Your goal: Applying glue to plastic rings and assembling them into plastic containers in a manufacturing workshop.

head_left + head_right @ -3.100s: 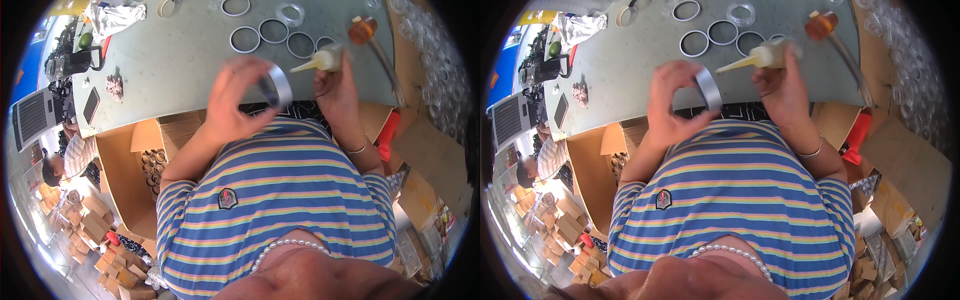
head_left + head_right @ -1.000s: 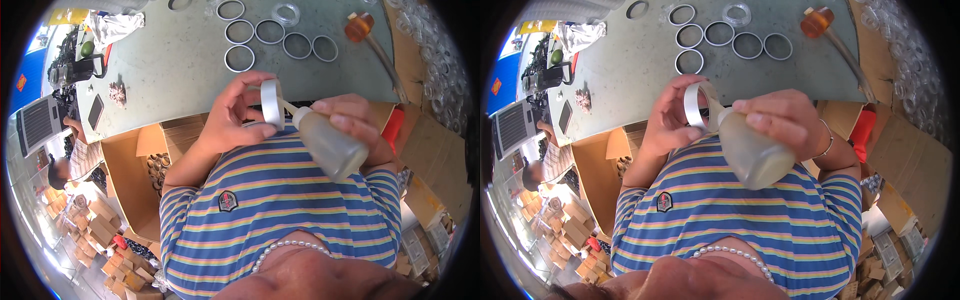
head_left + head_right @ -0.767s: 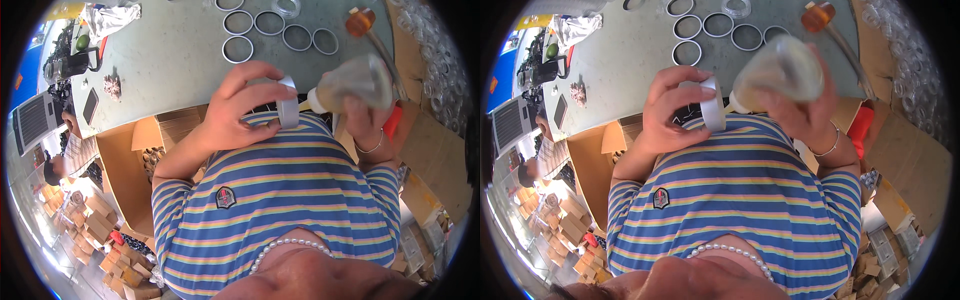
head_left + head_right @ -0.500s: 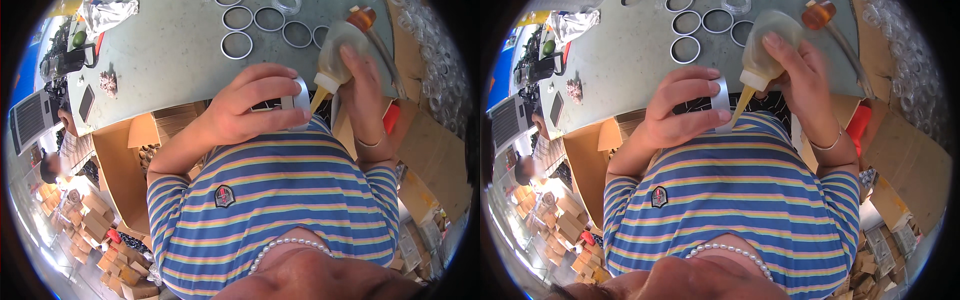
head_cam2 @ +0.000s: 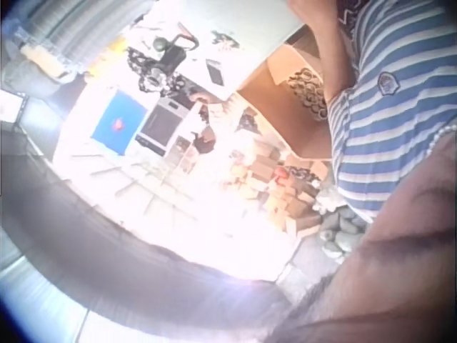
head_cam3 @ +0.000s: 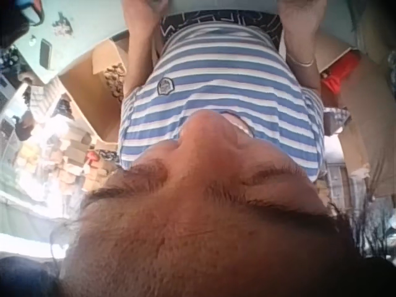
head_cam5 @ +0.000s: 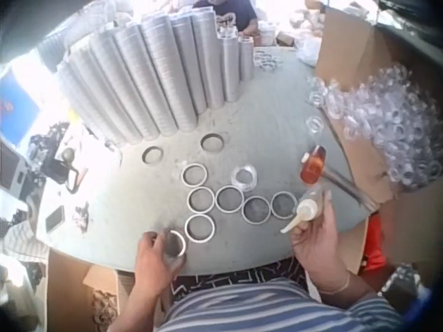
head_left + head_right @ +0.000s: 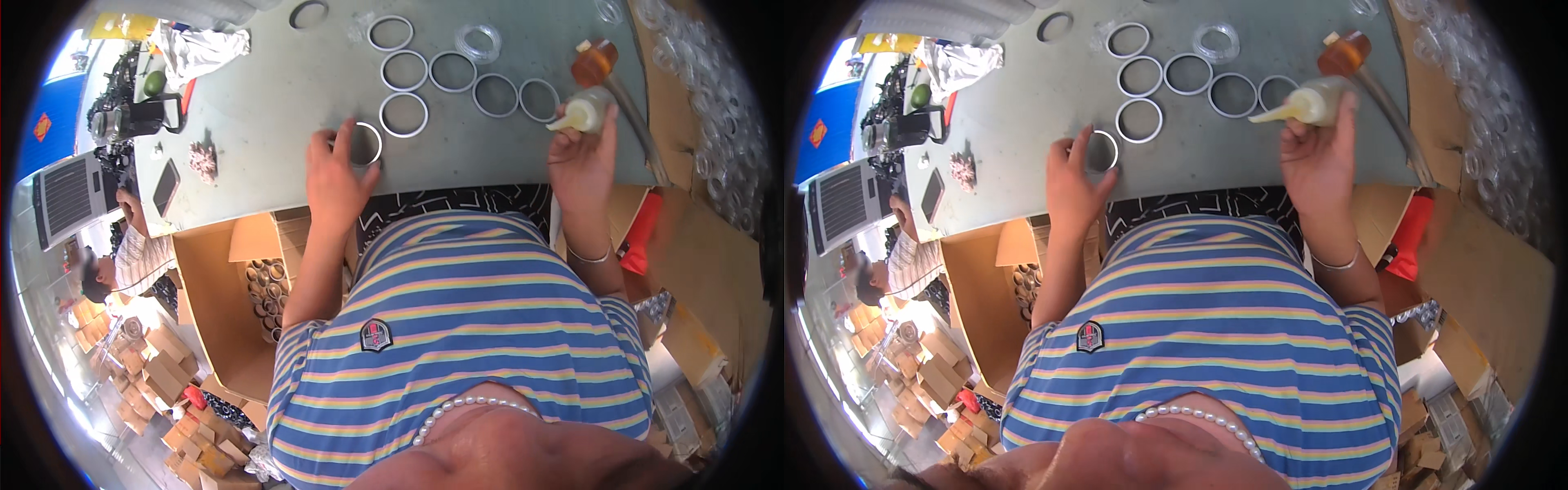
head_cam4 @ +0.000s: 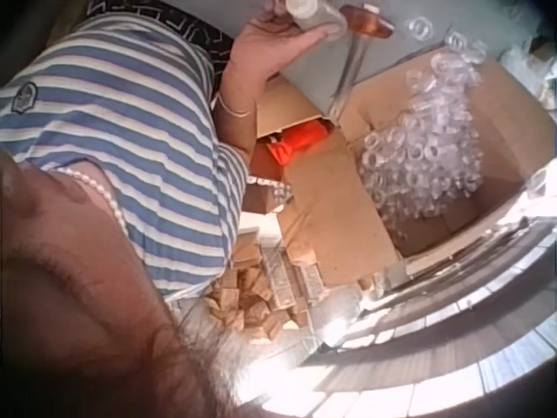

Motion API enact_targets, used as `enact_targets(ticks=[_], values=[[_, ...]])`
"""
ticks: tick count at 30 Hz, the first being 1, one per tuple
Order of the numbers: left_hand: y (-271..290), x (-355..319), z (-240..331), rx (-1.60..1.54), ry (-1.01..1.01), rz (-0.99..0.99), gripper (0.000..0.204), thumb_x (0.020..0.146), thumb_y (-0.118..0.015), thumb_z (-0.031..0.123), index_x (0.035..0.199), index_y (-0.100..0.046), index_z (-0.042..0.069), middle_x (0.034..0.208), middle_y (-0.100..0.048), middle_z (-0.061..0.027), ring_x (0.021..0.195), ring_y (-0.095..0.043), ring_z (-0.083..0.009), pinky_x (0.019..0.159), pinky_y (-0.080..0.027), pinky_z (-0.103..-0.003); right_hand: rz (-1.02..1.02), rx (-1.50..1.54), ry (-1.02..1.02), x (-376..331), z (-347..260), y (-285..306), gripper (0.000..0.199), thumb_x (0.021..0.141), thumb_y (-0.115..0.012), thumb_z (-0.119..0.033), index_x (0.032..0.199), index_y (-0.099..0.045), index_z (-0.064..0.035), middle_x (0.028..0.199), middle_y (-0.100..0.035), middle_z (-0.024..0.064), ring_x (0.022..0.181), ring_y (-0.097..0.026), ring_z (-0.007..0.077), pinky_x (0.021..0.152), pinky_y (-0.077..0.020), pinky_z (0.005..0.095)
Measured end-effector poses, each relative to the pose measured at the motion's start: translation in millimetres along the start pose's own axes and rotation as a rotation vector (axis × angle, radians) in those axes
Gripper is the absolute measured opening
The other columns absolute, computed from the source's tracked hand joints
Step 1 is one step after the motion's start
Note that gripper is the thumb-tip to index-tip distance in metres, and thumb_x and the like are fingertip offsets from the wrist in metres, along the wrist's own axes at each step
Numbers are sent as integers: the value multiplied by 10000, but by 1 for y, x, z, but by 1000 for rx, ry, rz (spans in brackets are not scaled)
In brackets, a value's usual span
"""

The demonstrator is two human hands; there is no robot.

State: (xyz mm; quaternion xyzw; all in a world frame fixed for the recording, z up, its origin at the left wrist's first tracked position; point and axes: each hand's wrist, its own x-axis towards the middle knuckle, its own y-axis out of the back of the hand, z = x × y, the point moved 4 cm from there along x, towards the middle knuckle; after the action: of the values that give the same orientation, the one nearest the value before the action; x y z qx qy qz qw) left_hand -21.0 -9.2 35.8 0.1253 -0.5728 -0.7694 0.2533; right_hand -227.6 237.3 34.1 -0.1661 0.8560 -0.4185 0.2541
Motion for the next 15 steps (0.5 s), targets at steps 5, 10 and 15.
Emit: enact_targets(ticks=[5,10,15], values=[[-2,51,-1,-274,47,60,754,734,-828,286,1361,-489,38,1209,-505,-170,947,-606,-303,798,-527,-392,-20,-5,87,4,-9,-5,447,992,-511,-468,1168,-554,-59,963,-668,104,681,-603,105,634,-543,231],[-11,180,-64,24,8,562,776,710,-819,385,1325,-523,17,1227,-527,-201,1098,-546,-351,907,-482,-422,-8,-66,107,-2,-3,-27,446,992,-507,-473,1176,-544,-68,953,-666,90,691,-610,122,644,-528,261],[-33,248,-119,108,66,308,837,659,-838,416,1311,-517,0,1197,-555,-213,1096,-553,-351,931,-474,-428,-89,-50,129,-9,-1,-31,438,1003,-487,-466,1246,-518,-102,999,-662,127,732,-630,139,613,-512,258]])
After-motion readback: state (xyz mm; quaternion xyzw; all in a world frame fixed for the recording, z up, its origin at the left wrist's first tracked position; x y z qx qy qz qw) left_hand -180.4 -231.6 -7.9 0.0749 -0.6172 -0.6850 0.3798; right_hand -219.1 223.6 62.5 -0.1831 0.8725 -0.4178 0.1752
